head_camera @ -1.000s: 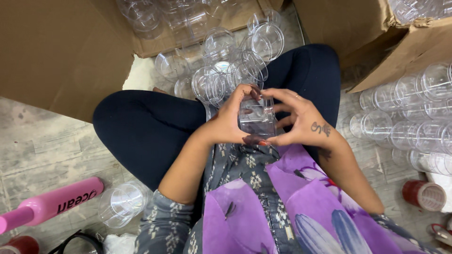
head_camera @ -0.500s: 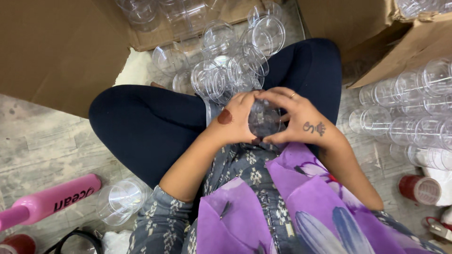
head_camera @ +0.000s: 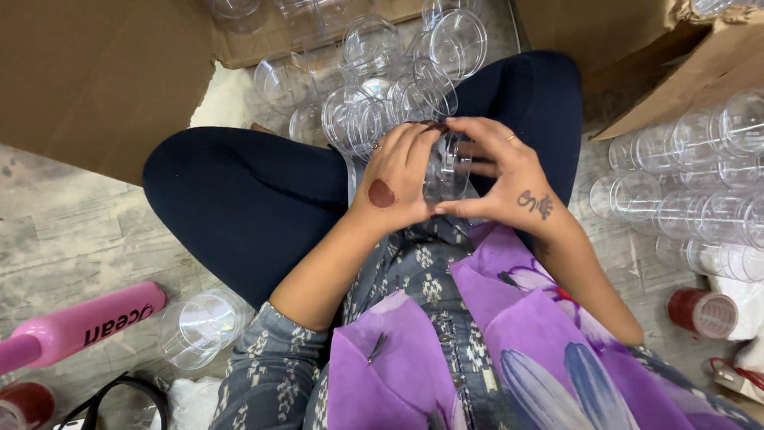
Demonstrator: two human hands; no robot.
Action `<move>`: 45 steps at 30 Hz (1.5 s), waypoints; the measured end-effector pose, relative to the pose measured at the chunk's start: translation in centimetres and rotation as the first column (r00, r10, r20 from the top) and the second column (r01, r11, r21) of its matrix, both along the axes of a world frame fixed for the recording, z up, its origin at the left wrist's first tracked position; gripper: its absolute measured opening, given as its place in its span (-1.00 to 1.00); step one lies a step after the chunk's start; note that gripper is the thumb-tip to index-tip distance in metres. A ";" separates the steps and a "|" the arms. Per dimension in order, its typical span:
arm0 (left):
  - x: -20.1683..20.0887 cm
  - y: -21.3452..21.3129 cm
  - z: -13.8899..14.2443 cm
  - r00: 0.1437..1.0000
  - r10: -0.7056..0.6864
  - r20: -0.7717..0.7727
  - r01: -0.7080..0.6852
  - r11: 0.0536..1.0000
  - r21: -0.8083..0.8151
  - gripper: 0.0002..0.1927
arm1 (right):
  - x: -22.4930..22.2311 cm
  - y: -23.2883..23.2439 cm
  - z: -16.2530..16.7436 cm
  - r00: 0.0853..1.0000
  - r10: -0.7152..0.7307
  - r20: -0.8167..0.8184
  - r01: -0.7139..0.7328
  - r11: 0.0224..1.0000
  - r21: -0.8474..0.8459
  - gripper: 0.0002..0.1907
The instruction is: The person sits on the floor among cardboard boxes full of clear plastic cups and lids. They pick up a cup, place a lid on it, press the lid down to secure it, and set the finished container aside, repeating this with one container at a time.
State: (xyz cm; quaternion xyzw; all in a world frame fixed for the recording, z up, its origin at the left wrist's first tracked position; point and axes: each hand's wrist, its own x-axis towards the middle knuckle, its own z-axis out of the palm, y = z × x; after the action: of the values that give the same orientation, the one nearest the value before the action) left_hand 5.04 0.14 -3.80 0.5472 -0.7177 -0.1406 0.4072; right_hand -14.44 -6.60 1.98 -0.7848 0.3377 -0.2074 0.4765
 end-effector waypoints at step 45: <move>-0.1 0.1 -0.8 0.996 -0.026 -0.081 0.024 0.999 -0.025 0.06 | 0.7 0.3 1.8 0.965 -0.006 -0.260 -0.007 0.999 -0.051 0.12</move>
State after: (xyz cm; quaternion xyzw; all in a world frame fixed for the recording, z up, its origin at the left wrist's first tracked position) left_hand 4.92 0.19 -4.63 0.5269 -0.7090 -0.1593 0.4408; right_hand -13.74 -6.33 3.73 -0.8173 0.3918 -0.1110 0.4076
